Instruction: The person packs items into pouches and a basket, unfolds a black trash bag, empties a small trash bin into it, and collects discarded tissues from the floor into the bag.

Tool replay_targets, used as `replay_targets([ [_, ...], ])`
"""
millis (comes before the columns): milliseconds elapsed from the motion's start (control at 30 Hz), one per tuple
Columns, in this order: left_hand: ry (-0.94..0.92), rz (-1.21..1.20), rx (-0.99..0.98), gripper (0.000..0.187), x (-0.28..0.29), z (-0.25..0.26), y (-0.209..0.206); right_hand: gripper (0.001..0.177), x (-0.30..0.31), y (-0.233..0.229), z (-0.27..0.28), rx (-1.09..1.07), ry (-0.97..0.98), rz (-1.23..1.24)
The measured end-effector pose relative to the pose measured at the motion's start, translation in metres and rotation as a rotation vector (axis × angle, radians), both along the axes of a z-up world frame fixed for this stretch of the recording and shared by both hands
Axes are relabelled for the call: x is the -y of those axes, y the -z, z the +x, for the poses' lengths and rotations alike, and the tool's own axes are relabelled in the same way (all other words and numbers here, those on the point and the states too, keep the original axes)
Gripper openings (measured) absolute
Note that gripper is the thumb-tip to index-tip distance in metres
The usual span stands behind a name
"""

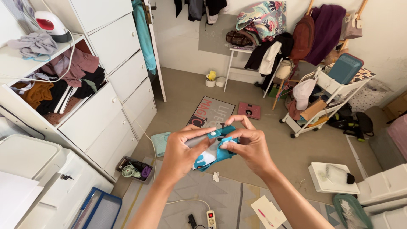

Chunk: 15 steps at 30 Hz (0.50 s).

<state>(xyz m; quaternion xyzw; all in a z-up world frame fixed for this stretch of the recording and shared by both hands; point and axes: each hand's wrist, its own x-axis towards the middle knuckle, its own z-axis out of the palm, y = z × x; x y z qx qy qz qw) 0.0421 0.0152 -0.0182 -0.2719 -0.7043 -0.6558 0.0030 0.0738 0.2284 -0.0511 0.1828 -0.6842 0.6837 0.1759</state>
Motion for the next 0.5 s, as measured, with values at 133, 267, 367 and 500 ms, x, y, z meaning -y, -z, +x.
replay_targets([
  [133,-0.012,-0.006,-0.176,0.031,-0.004,0.004,-0.001,0.01,-0.002,0.002,0.002,0.017,-0.007,-0.024],
  [267,-0.037,-0.044,-0.364,0.031,-0.008,0.005,-0.007,0.011,0.001,-0.004,0.008,-0.078,0.049,0.069],
  [367,-0.033,-0.026,-0.388,0.03,-0.01,0.007,-0.011,0.012,0.01,-0.014,0.017,-0.165,0.09,0.03],
  [500,-0.069,-0.046,-0.384,0.029,-0.01,0.015,-0.014,0.012,0.012,-0.027,0.024,-0.286,0.145,0.16],
])
